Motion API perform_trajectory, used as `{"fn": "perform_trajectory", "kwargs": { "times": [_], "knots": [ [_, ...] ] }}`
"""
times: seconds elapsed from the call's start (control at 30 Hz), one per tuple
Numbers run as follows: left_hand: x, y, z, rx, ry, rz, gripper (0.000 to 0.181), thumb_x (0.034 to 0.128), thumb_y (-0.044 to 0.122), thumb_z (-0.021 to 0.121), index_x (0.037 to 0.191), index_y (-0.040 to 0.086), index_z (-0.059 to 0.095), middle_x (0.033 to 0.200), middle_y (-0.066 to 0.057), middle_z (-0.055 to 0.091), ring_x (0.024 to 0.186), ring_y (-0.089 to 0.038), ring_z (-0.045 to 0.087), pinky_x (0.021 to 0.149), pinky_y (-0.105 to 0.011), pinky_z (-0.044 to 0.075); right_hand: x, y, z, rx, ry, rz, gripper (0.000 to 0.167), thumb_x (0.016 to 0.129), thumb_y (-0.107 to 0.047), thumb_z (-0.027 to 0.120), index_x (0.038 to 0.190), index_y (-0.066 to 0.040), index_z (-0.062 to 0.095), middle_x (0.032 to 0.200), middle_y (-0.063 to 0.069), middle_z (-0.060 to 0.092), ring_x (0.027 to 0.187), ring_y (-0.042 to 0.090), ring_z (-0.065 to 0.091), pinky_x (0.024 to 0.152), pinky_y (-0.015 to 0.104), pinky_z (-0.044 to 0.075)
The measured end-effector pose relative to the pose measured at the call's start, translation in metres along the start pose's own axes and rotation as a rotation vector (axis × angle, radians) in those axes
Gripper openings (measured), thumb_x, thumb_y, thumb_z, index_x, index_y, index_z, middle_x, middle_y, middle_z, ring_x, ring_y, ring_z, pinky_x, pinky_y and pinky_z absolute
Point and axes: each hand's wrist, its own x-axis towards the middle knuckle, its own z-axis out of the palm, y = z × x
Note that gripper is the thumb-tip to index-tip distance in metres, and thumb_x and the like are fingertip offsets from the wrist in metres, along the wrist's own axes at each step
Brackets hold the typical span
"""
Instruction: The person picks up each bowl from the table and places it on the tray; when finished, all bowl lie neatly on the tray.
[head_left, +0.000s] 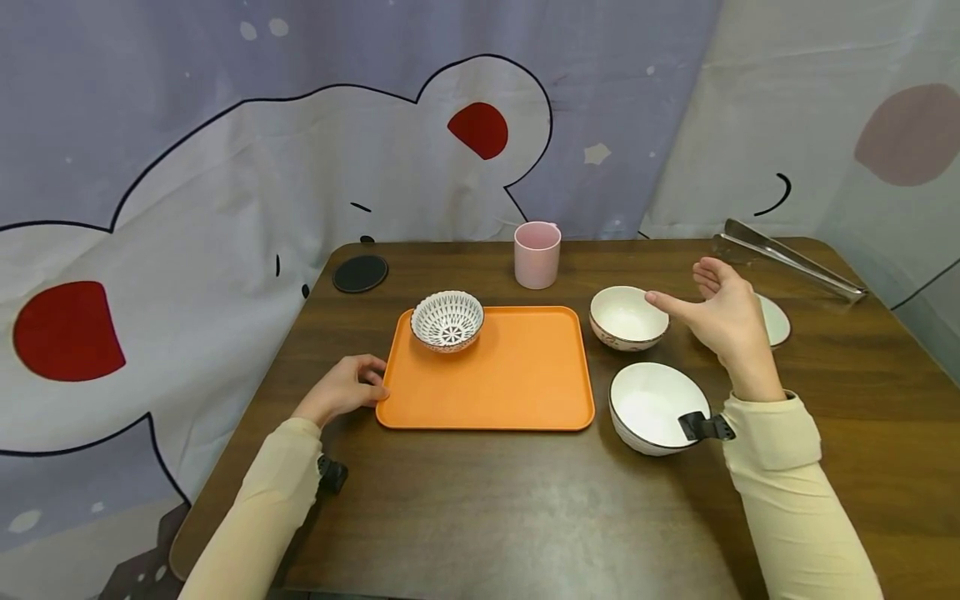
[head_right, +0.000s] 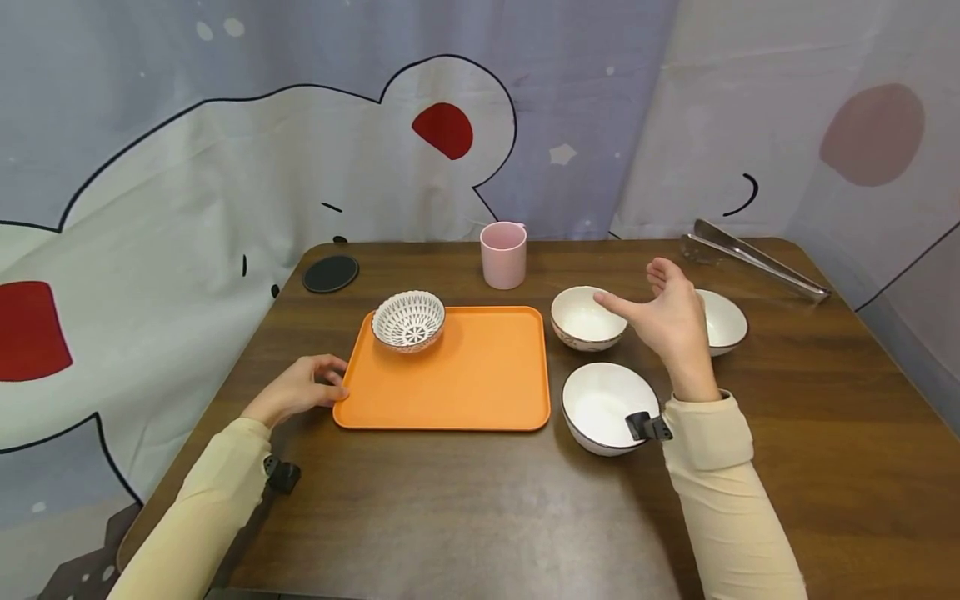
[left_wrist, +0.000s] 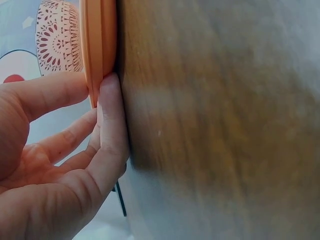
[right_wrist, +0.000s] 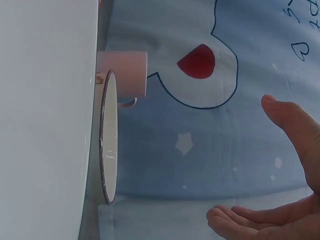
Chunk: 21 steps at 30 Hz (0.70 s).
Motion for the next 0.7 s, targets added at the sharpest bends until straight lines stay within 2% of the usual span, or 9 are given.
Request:
{"fn": "perform_trajectory", "kwargs": {
  "times": [0.23, 0.53, 0.7],
  "knots": [
    [0.000, 0.000, 0.001, -0.008, -0.001, 0.004, 0.046, 0.0891, 0.005, 0.066, 0.131, -0.005, 0.049, 0.102, -0.016, 0.056, 0.085, -0.021, 0.062, 0.082, -0.034, 0.058, 0.005, 0.007, -0.005, -0.031, 0.018, -0.001, 0.110, 0.077, -0.050, 0.079, 0.154, 0.001, 0.018, 0.155, 0.022, 0.032, 0.143, 0.038, 0.032, 0.116, 0.048, 0.030],
    [-0.001, 0.000, 0.001, -0.012, -0.005, 0.014, 0.048, 0.0887, 0.006, 0.066, 0.131, -0.006, 0.048, 0.103, -0.017, 0.056, 0.085, -0.021, 0.063, 0.082, -0.035, 0.058, 0.010, 0.015, -0.017, -0.123, 0.017, 0.025, 0.116, 0.075, -0.062, 0.073, 0.156, -0.002, 0.014, 0.157, 0.019, 0.030, 0.143, 0.039, 0.031, 0.114, 0.056, 0.027],
    [0.000, 0.000, 0.001, -0.018, -0.003, 0.010, 0.046, 0.0889, 0.005, 0.066, 0.131, -0.006, 0.049, 0.102, -0.016, 0.056, 0.085, -0.020, 0.062, 0.081, -0.034, 0.058, 0.011, 0.021, -0.022, -0.113, 0.008, 0.029, 0.115, 0.076, -0.061, 0.073, 0.156, -0.003, 0.013, 0.158, 0.020, 0.026, 0.144, 0.040, 0.028, 0.114, 0.058, 0.026]
  ]
}}
